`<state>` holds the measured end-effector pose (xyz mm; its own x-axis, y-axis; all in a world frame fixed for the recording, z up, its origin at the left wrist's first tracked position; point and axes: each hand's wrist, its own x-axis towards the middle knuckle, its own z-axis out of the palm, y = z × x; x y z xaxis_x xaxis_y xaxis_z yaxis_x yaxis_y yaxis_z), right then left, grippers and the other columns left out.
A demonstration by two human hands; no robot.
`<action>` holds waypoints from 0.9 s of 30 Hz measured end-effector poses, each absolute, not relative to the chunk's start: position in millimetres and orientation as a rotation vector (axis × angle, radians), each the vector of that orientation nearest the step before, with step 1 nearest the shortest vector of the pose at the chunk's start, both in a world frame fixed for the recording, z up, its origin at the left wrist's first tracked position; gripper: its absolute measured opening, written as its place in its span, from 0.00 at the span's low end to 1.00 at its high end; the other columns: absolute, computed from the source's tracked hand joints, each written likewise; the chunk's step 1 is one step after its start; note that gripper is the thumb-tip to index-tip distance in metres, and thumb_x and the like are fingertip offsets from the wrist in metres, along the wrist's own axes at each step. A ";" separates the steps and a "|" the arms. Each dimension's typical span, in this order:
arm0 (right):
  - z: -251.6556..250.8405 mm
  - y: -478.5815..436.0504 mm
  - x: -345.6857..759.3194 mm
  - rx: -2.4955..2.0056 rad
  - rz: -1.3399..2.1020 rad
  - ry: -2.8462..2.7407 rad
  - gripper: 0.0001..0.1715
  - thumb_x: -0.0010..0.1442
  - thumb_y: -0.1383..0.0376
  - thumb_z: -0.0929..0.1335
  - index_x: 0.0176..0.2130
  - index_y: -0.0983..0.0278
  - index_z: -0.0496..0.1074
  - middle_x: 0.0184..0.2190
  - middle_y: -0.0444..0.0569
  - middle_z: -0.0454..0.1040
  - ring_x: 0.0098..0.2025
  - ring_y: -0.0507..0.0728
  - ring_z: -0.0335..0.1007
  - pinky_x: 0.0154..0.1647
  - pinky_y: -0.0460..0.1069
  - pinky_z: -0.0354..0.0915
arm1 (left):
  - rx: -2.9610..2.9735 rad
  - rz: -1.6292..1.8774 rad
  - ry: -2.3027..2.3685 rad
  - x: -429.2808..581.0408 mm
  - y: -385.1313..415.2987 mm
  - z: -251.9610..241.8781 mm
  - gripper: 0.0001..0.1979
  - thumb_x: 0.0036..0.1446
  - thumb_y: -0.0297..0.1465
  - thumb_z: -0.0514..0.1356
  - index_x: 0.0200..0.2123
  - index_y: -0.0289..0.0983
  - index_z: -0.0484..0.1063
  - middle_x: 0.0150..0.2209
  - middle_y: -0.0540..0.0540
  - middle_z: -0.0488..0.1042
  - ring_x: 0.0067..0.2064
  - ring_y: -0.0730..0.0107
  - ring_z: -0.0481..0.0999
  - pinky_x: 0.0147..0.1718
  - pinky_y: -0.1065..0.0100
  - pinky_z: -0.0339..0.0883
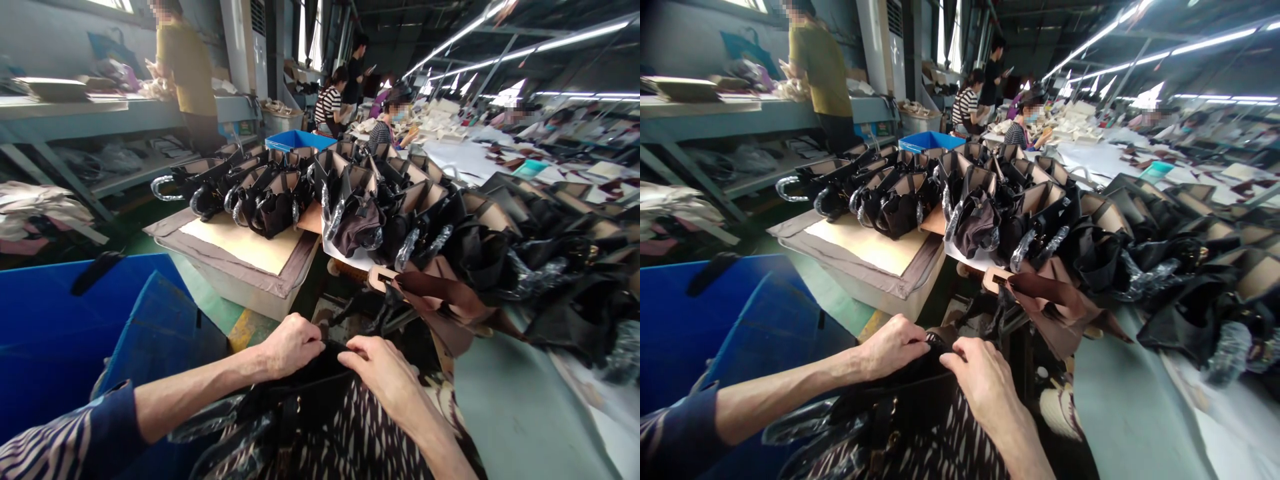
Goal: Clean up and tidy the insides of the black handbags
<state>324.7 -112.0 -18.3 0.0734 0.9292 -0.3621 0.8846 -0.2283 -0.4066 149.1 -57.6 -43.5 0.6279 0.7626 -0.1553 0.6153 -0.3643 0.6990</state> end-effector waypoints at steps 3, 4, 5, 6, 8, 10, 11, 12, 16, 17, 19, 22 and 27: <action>-18.1 -106.6 317.9 -2.269 0.642 -2.157 0.09 0.54 0.62 0.64 0.26 0.59 0.71 0.30 0.48 0.73 0.37 0.58 0.68 0.33 0.48 0.55 | 2.118 0.247 1.093 150.5 -62.0 -43.7 0.14 0.51 0.30 0.52 0.16 0.32 0.67 0.14 0.54 0.54 0.20 0.80 0.51 0.20 0.75 0.46; -19.2 -105.5 316.8 -2.238 0.587 -2.238 0.10 0.55 0.63 0.63 0.25 0.60 0.71 0.29 0.48 0.73 0.37 0.57 0.68 0.33 0.48 0.55 | 2.112 0.246 1.100 150.6 -63.1 -44.0 0.14 0.51 0.30 0.53 0.17 0.32 0.68 0.14 0.54 0.54 0.20 0.80 0.51 0.20 0.75 0.46; -20.6 -105.1 316.4 -2.203 0.550 -2.302 0.11 0.55 0.64 0.63 0.25 0.61 0.70 0.28 0.49 0.73 0.36 0.57 0.68 0.32 0.48 0.55 | 2.100 0.246 1.108 150.4 -63.8 -44.5 0.14 0.51 0.30 0.53 0.17 0.32 0.68 0.14 0.54 0.54 0.20 0.80 0.52 0.20 0.75 0.47; -22.3 -105.3 316.7 -2.171 0.525 -2.347 0.11 0.56 0.64 0.62 0.24 0.61 0.70 0.28 0.49 0.73 0.36 0.56 0.68 0.32 0.48 0.55 | 2.084 0.246 1.113 150.3 -64.3 -45.1 0.14 0.51 0.30 0.53 0.17 0.32 0.69 0.14 0.54 0.53 0.20 0.80 0.52 0.20 0.75 0.47; -25.4 -107.5 319.0 -2.140 0.499 -2.377 0.11 0.57 0.64 0.62 0.25 0.61 0.70 0.28 0.48 0.74 0.36 0.56 0.69 0.32 0.47 0.55 | 2.046 0.257 1.111 150.6 -64.4 -46.5 0.13 0.49 0.30 0.55 0.17 0.32 0.69 0.15 0.55 0.52 0.20 0.80 0.52 0.20 0.75 0.47; -26.9 -110.0 321.9 -2.162 0.477 -2.361 0.11 0.57 0.63 0.62 0.27 0.59 0.70 0.28 0.48 0.74 0.36 0.57 0.69 0.31 0.48 0.55 | 2.011 0.268 1.102 152.9 -63.7 -47.7 0.12 0.48 0.29 0.56 0.17 0.31 0.70 0.15 0.55 0.52 0.20 0.80 0.53 0.21 0.75 0.47; -26.7 -110.7 322.8 -2.184 0.462 -2.358 0.10 0.57 0.62 0.62 0.27 0.59 0.71 0.28 0.48 0.75 0.35 0.57 0.70 0.31 0.48 0.54 | 2.000 0.268 1.095 154.7 -63.2 -47.9 0.11 0.48 0.29 0.57 0.17 0.31 0.70 0.15 0.55 0.52 0.21 0.80 0.54 0.21 0.76 0.48; -25.9 -110.7 323.1 -2.203 0.439 -2.361 0.10 0.57 0.61 0.62 0.28 0.59 0.71 0.28 0.48 0.75 0.35 0.58 0.70 0.30 0.48 0.54 | 1.995 0.263 1.087 156.9 -62.8 -47.8 0.11 0.48 0.30 0.57 0.18 0.31 0.71 0.15 0.55 0.53 0.21 0.80 0.55 0.21 0.76 0.48; -21.7 -105.5 319.2 -2.100 0.512 -2.429 0.08 0.55 0.63 0.63 0.33 0.58 0.72 0.30 0.48 0.76 0.36 0.58 0.71 0.31 0.48 0.54 | 2.047 0.192 1.060 160.6 -63.9 -41.5 0.10 0.49 0.33 0.57 0.23 0.33 0.74 0.16 0.54 0.60 0.23 0.78 0.58 0.21 0.76 0.49; -21.8 -104.1 318.2 -2.016 0.582 -2.444 0.10 0.56 0.64 0.62 0.33 0.57 0.72 0.31 0.47 0.76 0.37 0.56 0.71 0.31 0.47 0.54 | 2.067 0.163 1.053 158.2 -65.0 -38.6 0.11 0.49 0.35 0.57 0.24 0.34 0.75 0.17 0.54 0.62 0.23 0.77 0.59 0.21 0.76 0.49; -24.5 -103.2 318.3 -1.903 0.688 -2.439 0.11 0.58 0.64 0.60 0.32 0.56 0.72 0.28 0.44 0.76 0.35 0.54 0.71 0.30 0.46 0.54 | 2.127 0.102 1.054 147.9 -68.5 -32.5 0.13 0.49 0.38 0.57 0.25 0.35 0.75 0.18 0.52 0.66 0.23 0.76 0.61 0.21 0.76 0.50; -31.4 -106.2 323.9 -1.951 0.661 -2.367 0.14 0.58 0.62 0.60 0.27 0.58 0.70 0.23 0.43 0.73 0.30 0.53 0.69 0.27 0.45 0.53 | 2.229 0.031 1.126 123.5 -75.7 -26.5 0.11 0.50 0.36 0.57 0.24 0.36 0.74 0.23 0.49 0.71 0.26 0.72 0.66 0.25 0.74 0.54; -36.2 -110.1 327.5 -2.010 0.649 -2.330 0.14 0.59 0.61 0.59 0.27 0.58 0.70 0.25 0.44 0.74 0.31 0.54 0.70 0.28 0.45 0.55 | 2.234 0.044 1.226 97.3 -86.0 -33.1 0.13 0.54 0.33 0.53 0.24 0.35 0.73 0.28 0.46 0.74 0.31 0.70 0.71 0.32 0.74 0.59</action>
<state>327.5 -110.1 -36.2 -0.1827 0.9464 -0.2664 0.9478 0.0975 -0.3038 97.3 -86.0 -33.1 0.5765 0.7807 -0.2411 0.7615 -0.4063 0.5050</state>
